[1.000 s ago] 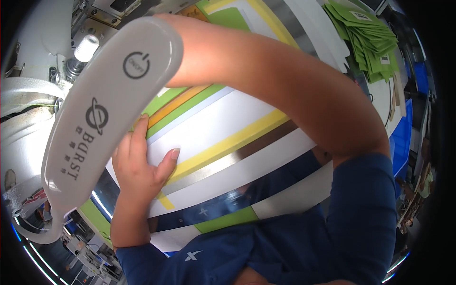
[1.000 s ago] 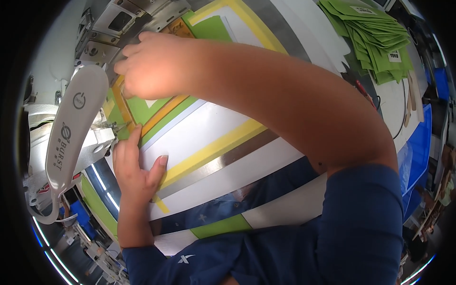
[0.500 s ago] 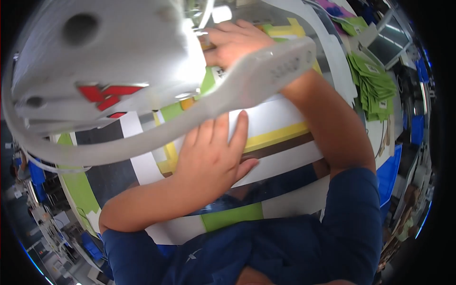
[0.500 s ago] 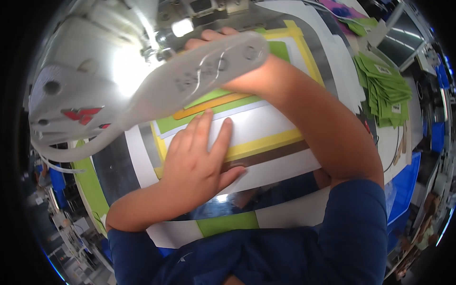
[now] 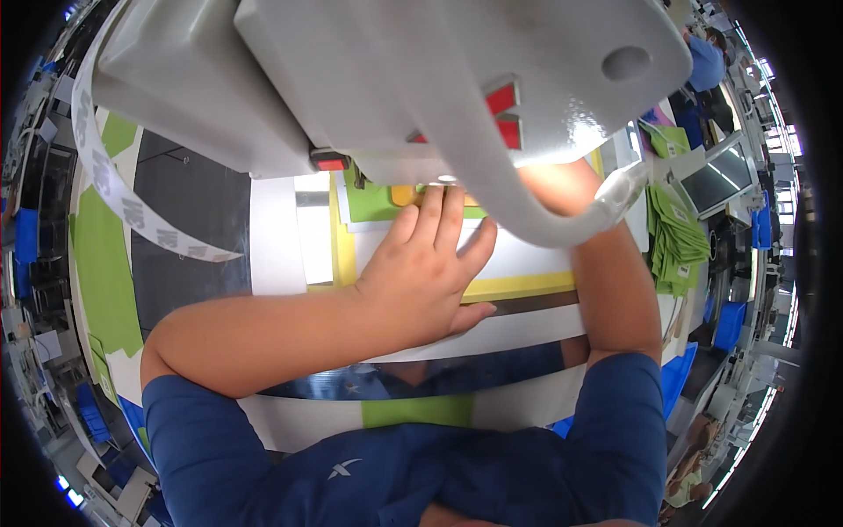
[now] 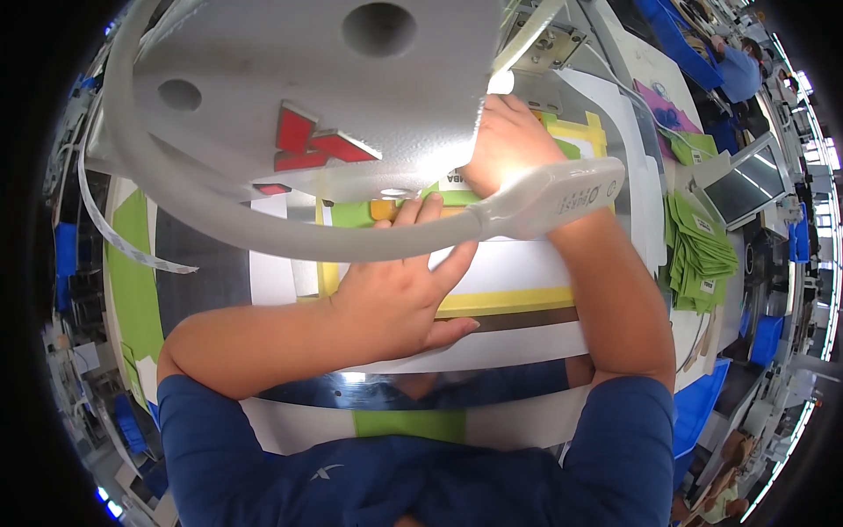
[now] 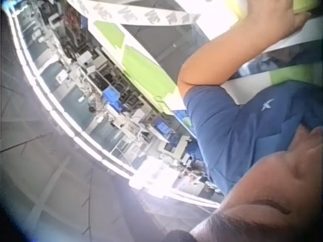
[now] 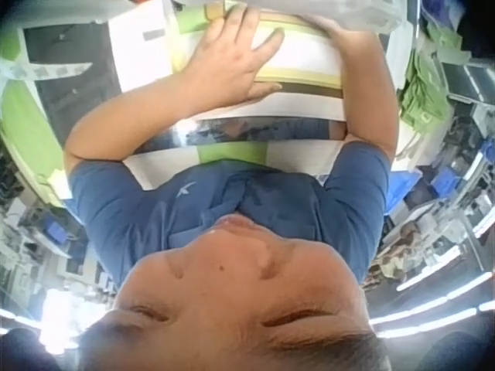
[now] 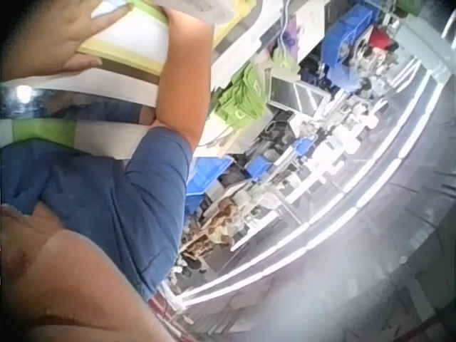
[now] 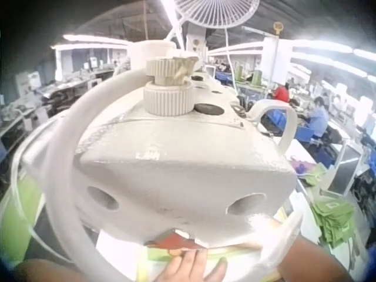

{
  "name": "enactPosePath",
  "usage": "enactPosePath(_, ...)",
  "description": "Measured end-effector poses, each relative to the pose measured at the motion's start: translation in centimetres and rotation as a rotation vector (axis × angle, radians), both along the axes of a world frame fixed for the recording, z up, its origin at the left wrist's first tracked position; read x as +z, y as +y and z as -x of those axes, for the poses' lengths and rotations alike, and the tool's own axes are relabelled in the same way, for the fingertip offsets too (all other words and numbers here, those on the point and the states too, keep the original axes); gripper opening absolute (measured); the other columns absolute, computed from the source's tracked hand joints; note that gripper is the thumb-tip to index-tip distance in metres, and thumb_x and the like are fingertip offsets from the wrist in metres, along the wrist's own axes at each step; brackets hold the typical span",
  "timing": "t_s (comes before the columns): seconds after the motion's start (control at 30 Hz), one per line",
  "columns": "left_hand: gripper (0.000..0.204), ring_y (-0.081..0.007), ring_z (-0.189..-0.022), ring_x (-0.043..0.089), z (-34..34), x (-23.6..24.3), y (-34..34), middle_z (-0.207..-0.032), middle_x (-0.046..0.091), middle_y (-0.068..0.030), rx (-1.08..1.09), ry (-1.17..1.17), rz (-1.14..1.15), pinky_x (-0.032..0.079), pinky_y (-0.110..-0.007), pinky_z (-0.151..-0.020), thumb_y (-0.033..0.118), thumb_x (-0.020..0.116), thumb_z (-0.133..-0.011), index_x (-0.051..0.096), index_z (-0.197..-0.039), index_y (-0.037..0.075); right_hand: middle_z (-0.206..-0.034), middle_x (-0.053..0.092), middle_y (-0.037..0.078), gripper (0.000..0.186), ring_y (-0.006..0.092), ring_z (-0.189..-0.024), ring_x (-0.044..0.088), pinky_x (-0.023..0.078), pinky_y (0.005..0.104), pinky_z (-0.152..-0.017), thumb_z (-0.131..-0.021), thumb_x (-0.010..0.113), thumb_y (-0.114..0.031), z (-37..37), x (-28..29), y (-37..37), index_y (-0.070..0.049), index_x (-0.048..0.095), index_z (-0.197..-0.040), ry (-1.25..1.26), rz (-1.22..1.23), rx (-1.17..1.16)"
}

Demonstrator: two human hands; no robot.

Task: Positioning green fabric components and using an automated sewing machine to stitch labels and seams.

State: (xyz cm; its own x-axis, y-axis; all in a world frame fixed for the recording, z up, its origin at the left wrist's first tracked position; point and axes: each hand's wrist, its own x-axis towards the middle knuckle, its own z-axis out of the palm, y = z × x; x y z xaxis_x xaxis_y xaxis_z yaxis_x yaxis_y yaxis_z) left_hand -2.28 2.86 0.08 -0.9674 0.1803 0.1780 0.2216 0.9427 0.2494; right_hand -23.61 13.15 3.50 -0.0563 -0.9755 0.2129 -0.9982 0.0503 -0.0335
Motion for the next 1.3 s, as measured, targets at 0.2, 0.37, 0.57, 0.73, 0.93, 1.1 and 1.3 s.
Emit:
enactPosePath(0.2,0.085,-0.0486,-0.137,0.050,-0.2,0.3,-0.1,-0.147,0.053,-0.0385,0.017,0.004,0.056,0.038,-0.048,-0.109,0.065,0.069,-0.090,0.057,-0.148,0.003,-0.115,0.069,0.018,0.034,0.0380,-0.116,0.062,0.046,0.0464,-0.102,-0.081,0.070,-0.019,0.2,-0.9,-0.5,-0.004,0.074,-0.111,-0.175,0.012,-0.040)
enactPosePath(0.37,0.083,-0.0476,-0.134,0.052,-0.1,0.7,0.0,-0.140,0.058,-0.0350,0.009,0.001,0.059,0.039,-0.047,-0.109,0.063,0.071,-0.088,0.059,-0.144,0.003,-0.116,0.068,0.017,0.033,0.0369,-0.115,0.062,0.046,0.0461,-0.102,-0.081,0.069,-0.019,0.5,-1.7,-0.6,-0.005,0.075,-0.110,-0.073,0.033,-0.011)
enactPosePath(0.57,0.089,-0.0570,-0.142,0.046,0.2,1.0,-0.2,-0.152,0.043,-0.0455,-0.040,-0.066,-0.066,0.039,-0.057,-0.114,0.066,0.074,-0.085,0.058,-0.147,0.003,-0.116,0.067,0.015,0.030,0.0345,-0.114,0.062,0.046,0.0456,-0.101,-0.082,0.067,-0.018,0.0,-1.5,-0.1,-0.006,0.076,-0.108,0.047,0.055,-0.047)
enactPosePath(0.73,0.091,-0.0564,-0.141,0.047,0.5,1.2,-0.1,-0.153,0.044,-0.0443,0.002,-0.127,-0.025,0.039,-0.056,-0.114,0.067,0.075,-0.084,0.057,-0.148,0.003,-0.115,0.065,0.011,0.029,0.0314,-0.112,0.064,0.046,0.0453,-0.099,-0.082,0.066,-0.017,0.3,-1.1,-0.1,-0.008,0.078,-0.107,0.077,0.008,-0.071)
enactPosePath(0.93,0.094,-0.0556,-0.141,0.046,1.1,2.2,-0.2,-0.155,0.042,-0.0432,0.019,-0.185,-0.051,0.039,-0.057,-0.114,0.066,0.077,-0.083,0.055,-0.150,0.004,-0.110,0.064,0.009,0.036,0.0299,-0.108,0.067,0.046,0.0450,-0.098,-0.084,0.069,-0.022,0.5,-1.3,-0.5,-0.017,0.081,-0.117,-0.001,-0.017,-0.101)
enactPosePath(1.1,0.099,-0.0562,-0.143,0.044,1.6,2.3,-0.6,-0.154,0.041,-0.0429,0.008,-0.254,-0.098,0.038,-0.059,-0.115,0.066,0.078,-0.082,0.051,-0.154,0.004,-0.120,0.067,0.008,0.039,0.0297,-0.114,0.067,0.046,0.0467,-0.101,-0.088,0.070,-0.028,0.8,-1.5,-0.8,-0.021,0.080,-0.125,-0.011,-0.027,-0.120)
enactPosePath(1.3,0.101,-0.0557,-0.139,0.048,1.2,2.3,-0.6,-0.148,0.049,-0.0380,-0.016,-0.188,-0.036,0.040,-0.061,-0.114,0.067,0.078,-0.081,0.051,-0.155,0.003,-0.133,0.068,0.007,0.043,0.0281,-0.120,0.066,0.045,0.0473,-0.103,-0.088,0.071,-0.033,0.3,-0.8,-0.3,-0.025,0.077,-0.130,-0.065,0.006,-0.108)
